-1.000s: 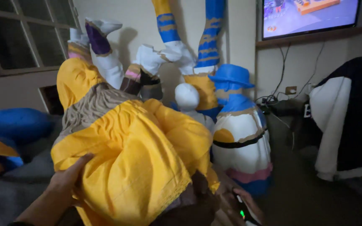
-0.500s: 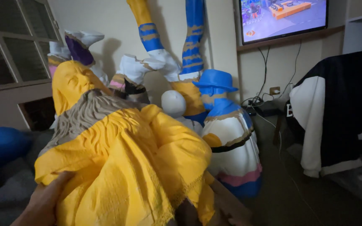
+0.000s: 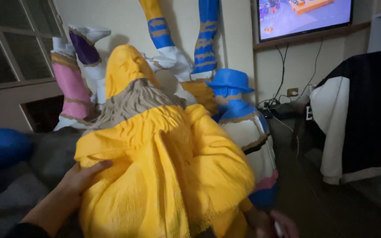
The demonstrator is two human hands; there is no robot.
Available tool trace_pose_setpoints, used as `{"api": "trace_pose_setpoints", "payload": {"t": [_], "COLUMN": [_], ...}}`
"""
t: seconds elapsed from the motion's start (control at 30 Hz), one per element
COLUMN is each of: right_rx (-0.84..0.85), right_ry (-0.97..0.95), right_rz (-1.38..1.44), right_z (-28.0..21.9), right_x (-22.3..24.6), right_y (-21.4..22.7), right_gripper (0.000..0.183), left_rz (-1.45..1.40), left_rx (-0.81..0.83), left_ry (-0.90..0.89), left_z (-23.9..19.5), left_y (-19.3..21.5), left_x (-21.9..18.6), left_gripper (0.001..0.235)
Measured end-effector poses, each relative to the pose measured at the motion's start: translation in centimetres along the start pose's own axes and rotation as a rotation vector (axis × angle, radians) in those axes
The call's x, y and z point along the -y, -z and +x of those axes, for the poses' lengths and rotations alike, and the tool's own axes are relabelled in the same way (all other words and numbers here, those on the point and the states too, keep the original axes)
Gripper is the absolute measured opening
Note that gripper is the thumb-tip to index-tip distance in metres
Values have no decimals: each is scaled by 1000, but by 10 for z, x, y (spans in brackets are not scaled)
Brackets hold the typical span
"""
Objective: Finishing a large 3D printed figure using a 3D pen to join and refine its parts.
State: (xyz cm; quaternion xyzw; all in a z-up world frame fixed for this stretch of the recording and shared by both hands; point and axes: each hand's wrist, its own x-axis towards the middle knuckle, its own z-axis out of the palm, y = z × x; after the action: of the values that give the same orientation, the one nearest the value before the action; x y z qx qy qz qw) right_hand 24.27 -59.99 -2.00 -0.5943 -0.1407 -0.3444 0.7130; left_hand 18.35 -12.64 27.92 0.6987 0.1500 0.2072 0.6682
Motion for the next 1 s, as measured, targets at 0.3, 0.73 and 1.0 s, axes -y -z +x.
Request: {"api": "trace_pose_setpoints", "payload": {"t": [0.3, 0.73, 1.0], "right_rx": [-43, 83, 122], "right_ry": [-80, -110, 84], "right_rz": [234, 415, 47], "right_z": [120, 112, 109], "right_x": [78, 63, 99], "right_y": [-31, -47, -55], "right_gripper": [72, 72, 64], "left_rz": [111, 127, 201], "left_rx": [102, 25, 42], "left_ry": [-95, 40, -64], "left_z": [-3, -27, 3], "left_y": [-19, -13, -4], "left_x": [-12, -19, -11], "left_gripper": [64, 57, 65]}}
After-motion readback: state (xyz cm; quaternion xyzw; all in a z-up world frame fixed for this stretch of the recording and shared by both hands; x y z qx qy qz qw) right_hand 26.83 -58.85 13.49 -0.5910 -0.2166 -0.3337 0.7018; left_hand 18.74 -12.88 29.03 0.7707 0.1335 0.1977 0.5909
